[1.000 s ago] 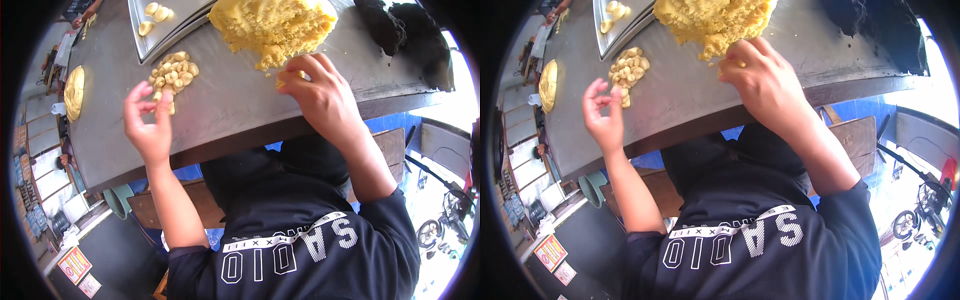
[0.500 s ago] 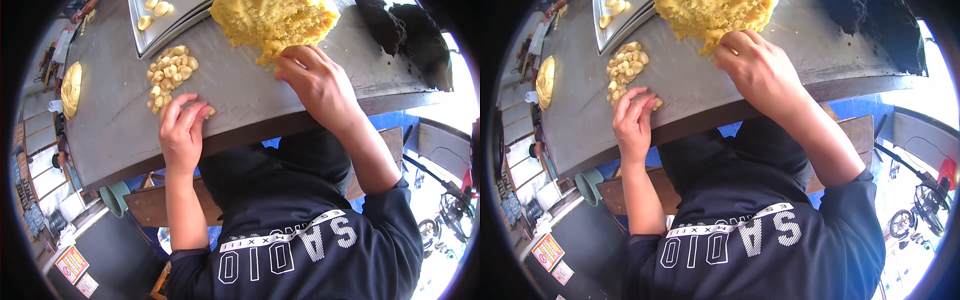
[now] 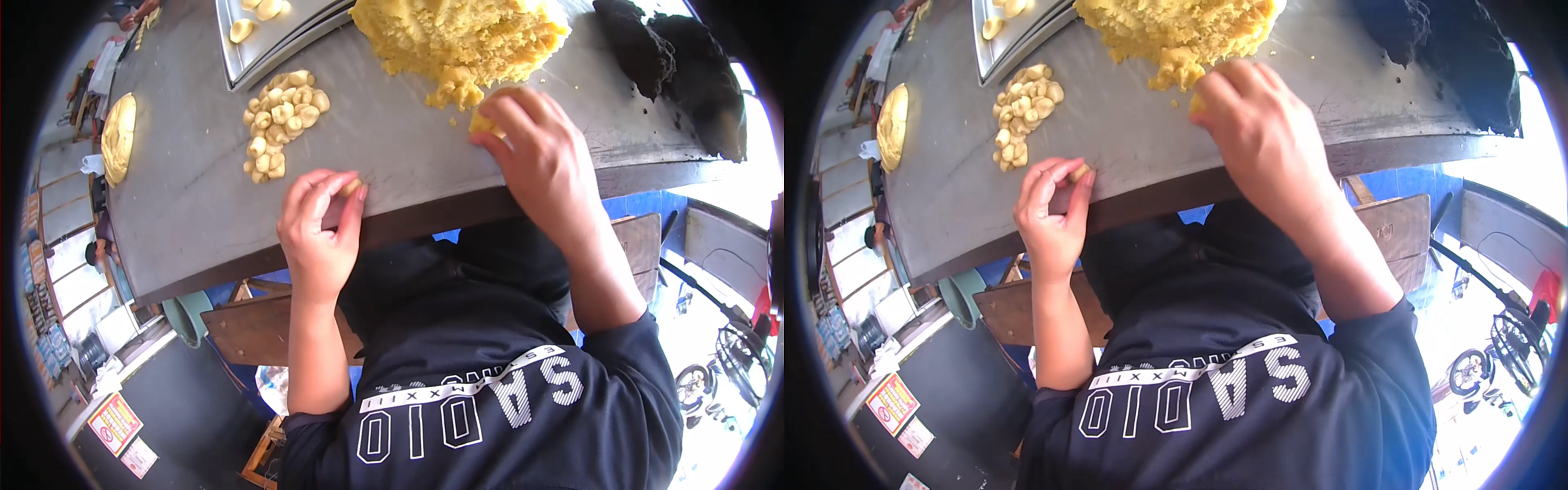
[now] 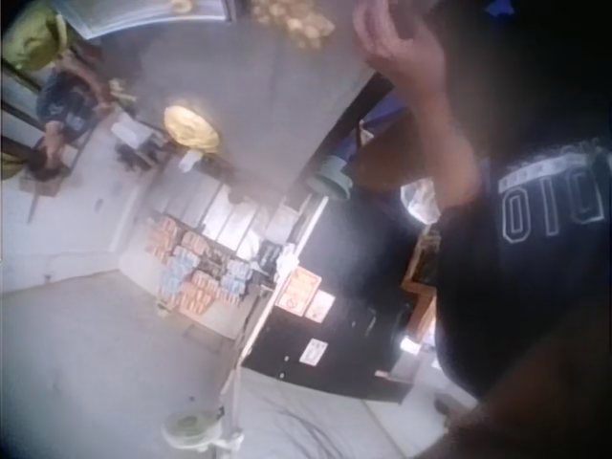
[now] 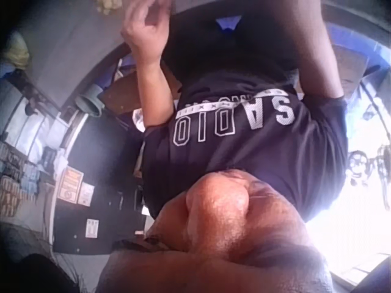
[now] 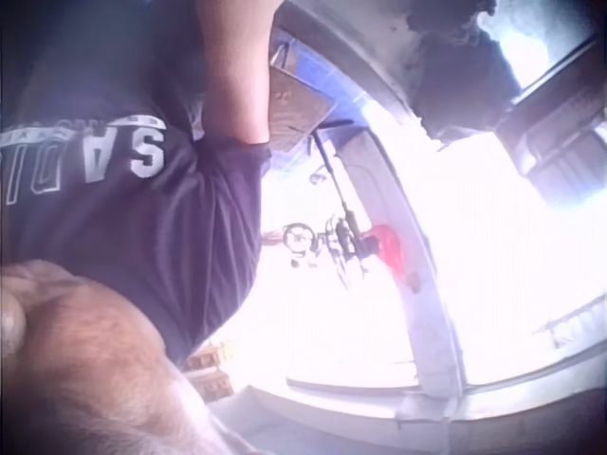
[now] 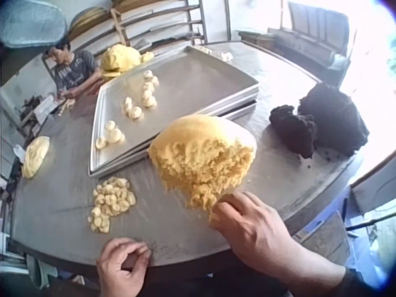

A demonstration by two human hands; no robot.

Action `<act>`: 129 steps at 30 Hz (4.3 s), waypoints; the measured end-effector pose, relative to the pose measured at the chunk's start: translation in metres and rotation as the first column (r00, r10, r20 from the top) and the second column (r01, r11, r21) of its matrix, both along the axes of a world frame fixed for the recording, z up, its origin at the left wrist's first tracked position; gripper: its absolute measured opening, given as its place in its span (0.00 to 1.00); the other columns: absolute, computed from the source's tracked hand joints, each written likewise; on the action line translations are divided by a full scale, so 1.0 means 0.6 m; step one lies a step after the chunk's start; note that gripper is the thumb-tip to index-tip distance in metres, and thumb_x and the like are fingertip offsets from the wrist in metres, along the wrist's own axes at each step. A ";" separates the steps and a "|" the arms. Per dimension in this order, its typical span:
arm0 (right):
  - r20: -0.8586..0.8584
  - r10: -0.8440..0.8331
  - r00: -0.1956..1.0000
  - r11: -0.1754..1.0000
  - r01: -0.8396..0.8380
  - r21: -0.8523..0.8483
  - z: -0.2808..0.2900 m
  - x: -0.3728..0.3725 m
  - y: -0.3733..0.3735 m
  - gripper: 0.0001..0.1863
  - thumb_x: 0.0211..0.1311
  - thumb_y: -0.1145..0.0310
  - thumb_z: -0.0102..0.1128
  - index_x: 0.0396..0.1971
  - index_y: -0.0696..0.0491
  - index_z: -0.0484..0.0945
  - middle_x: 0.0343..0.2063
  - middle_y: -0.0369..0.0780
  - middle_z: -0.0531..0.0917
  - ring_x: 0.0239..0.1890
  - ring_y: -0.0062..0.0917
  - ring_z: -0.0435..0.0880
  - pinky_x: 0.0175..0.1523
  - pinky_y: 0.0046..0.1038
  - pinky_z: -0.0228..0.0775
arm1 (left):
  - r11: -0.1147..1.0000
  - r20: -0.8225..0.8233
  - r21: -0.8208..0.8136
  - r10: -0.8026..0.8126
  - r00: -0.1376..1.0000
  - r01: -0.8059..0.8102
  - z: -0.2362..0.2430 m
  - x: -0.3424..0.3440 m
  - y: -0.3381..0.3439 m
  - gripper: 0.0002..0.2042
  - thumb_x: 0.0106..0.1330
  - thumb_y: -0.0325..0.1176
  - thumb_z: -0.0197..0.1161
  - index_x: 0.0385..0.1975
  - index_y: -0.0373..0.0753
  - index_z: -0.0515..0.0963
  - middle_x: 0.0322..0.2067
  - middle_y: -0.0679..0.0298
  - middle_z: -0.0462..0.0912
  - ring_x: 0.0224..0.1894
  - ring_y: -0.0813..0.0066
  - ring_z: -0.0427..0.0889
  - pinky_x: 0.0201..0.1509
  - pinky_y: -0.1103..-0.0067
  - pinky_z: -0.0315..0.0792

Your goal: The person pinches off small pieces of yellow dough from a large mound, rolls them into balls, and places them onto a metal baking tray.

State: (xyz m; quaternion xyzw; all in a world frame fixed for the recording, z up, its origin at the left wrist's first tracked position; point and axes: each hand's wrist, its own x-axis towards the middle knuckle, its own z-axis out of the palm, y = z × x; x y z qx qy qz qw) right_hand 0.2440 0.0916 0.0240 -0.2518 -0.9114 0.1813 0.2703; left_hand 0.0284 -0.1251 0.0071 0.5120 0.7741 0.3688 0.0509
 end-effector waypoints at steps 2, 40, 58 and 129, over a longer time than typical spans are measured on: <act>-0.023 0.062 0.998 0.998 -0.061 0.015 0.006 -0.005 0.001 0.15 0.63 0.72 0.82 0.47 0.55 0.87 0.47 0.42 0.89 0.52 0.44 0.91 0.58 0.43 0.85 | 0.999 0.089 0.039 0.004 0.996 -0.008 0.007 0.009 -0.002 0.14 0.71 0.20 0.80 0.54 0.36 0.90 0.52 0.56 0.94 0.49 0.65 0.92 0.55 0.73 0.84; 0.104 0.161 0.981 0.987 -0.159 -0.029 0.023 -0.019 0.017 0.07 0.73 0.66 0.73 0.42 0.53 0.87 0.45 0.40 0.86 0.54 0.40 0.88 0.57 0.39 0.85 | 0.961 0.289 0.234 0.073 0.955 -0.144 0.013 -0.062 0.166 0.10 0.82 0.39 0.73 0.41 0.40 0.93 0.24 0.66 0.81 0.26 0.65 0.78 0.45 0.69 0.73; -0.018 0.239 0.971 0.971 -0.239 0.016 0.024 -0.039 -0.027 0.17 0.65 0.77 0.70 0.53 0.55 0.90 0.51 0.43 0.89 0.56 0.42 0.88 0.58 0.41 0.85 | 0.939 0.667 0.232 0.037 0.744 -0.254 0.012 0.037 0.033 0.17 0.90 0.30 0.64 0.70 0.29 0.76 0.53 0.53 0.93 0.55 0.73 0.91 0.63 0.72 0.85; 0.167 0.134 0.977 0.954 -0.173 0.245 -0.002 -0.053 -0.034 0.07 0.57 0.67 0.70 0.34 0.51 0.87 0.35 0.38 0.83 0.42 0.34 0.87 0.47 0.36 0.85 | 0.962 0.825 0.209 -0.269 0.498 0.174 0.020 0.008 0.063 0.20 0.70 0.30 0.86 0.53 0.38 0.80 0.37 0.70 0.81 0.35 0.83 0.79 0.41 0.81 0.77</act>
